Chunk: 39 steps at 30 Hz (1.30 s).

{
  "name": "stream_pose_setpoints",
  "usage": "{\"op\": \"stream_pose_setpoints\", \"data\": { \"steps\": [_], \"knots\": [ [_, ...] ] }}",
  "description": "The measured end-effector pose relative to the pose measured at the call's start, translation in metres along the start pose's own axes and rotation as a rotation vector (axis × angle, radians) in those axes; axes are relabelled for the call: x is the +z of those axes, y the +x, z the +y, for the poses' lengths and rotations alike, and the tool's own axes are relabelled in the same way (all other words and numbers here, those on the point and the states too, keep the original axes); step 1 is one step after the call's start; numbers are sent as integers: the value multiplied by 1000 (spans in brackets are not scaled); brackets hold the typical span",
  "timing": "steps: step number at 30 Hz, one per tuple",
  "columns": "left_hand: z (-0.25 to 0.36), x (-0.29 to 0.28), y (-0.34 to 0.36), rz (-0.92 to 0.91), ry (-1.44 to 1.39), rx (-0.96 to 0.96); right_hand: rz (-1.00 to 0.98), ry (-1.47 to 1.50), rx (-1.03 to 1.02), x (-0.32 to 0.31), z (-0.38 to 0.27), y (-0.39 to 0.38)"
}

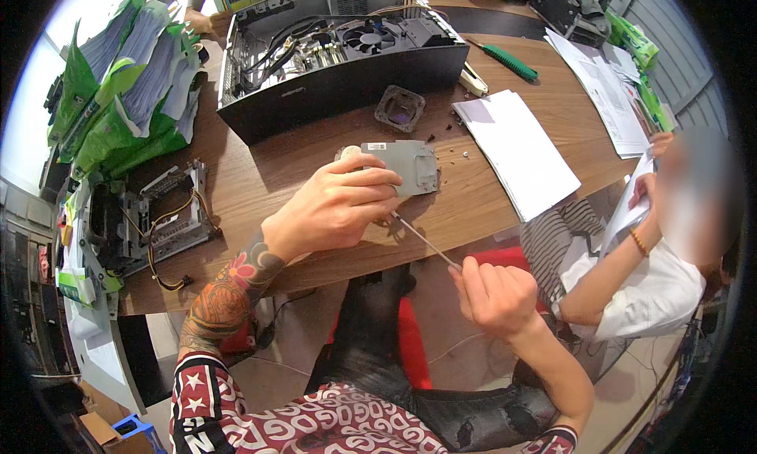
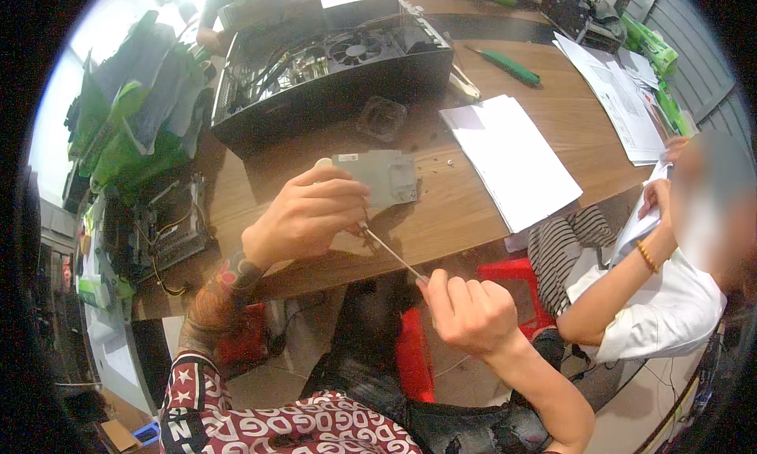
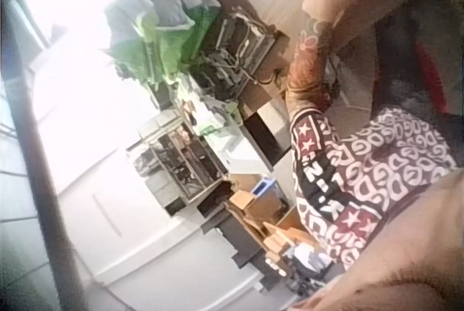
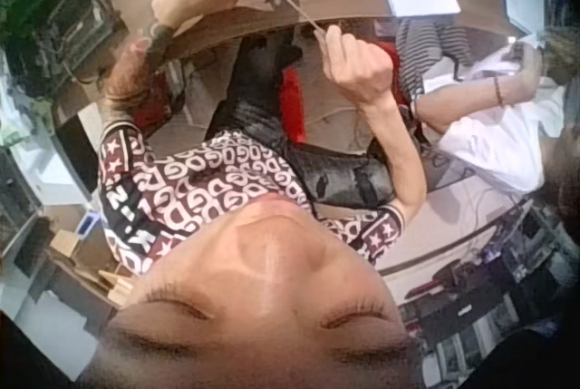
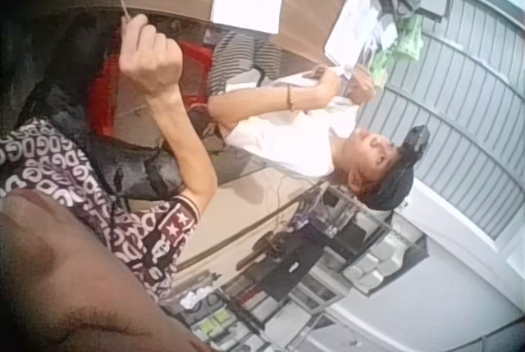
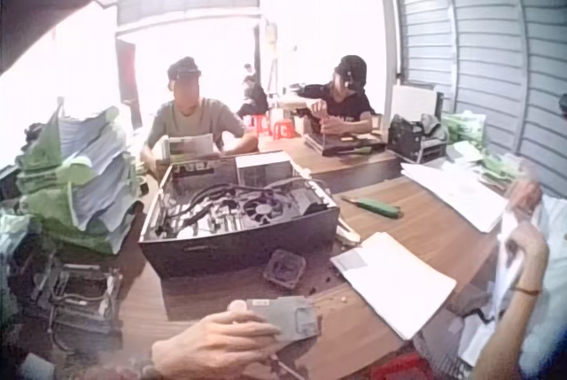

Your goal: The person disassembles a computer component using a screwdriver on a table, holding the part and prying its casing open.

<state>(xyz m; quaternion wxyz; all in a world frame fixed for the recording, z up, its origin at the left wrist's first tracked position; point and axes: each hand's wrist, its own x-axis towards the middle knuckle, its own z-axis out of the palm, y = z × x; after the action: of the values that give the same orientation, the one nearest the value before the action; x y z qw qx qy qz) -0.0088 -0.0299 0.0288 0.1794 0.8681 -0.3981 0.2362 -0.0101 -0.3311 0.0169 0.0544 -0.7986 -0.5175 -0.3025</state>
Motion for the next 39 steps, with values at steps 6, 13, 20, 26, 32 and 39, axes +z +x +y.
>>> {"op": "stream_pose_setpoints", "data": {
  "steps": [6,13,20,26,32,39],
  "knots": [
    [2,2,12,42,-46,35,-17,142,102,-12,4,0],
    [7,1,11,147,-42,-18,46,493,447,-40,16,10],
    [11,5,16,67,-92,-88,-31,847,579,-38,19,0],
    [12,1,22,77,-49,-113,78,795,511,-34,23,1],
    [7,4,20,89,5,-76,72,326,178,-41,23,7],
    [4,11,16,150,33,-36,29,53,-4,-36,14,8]
  ]
}}
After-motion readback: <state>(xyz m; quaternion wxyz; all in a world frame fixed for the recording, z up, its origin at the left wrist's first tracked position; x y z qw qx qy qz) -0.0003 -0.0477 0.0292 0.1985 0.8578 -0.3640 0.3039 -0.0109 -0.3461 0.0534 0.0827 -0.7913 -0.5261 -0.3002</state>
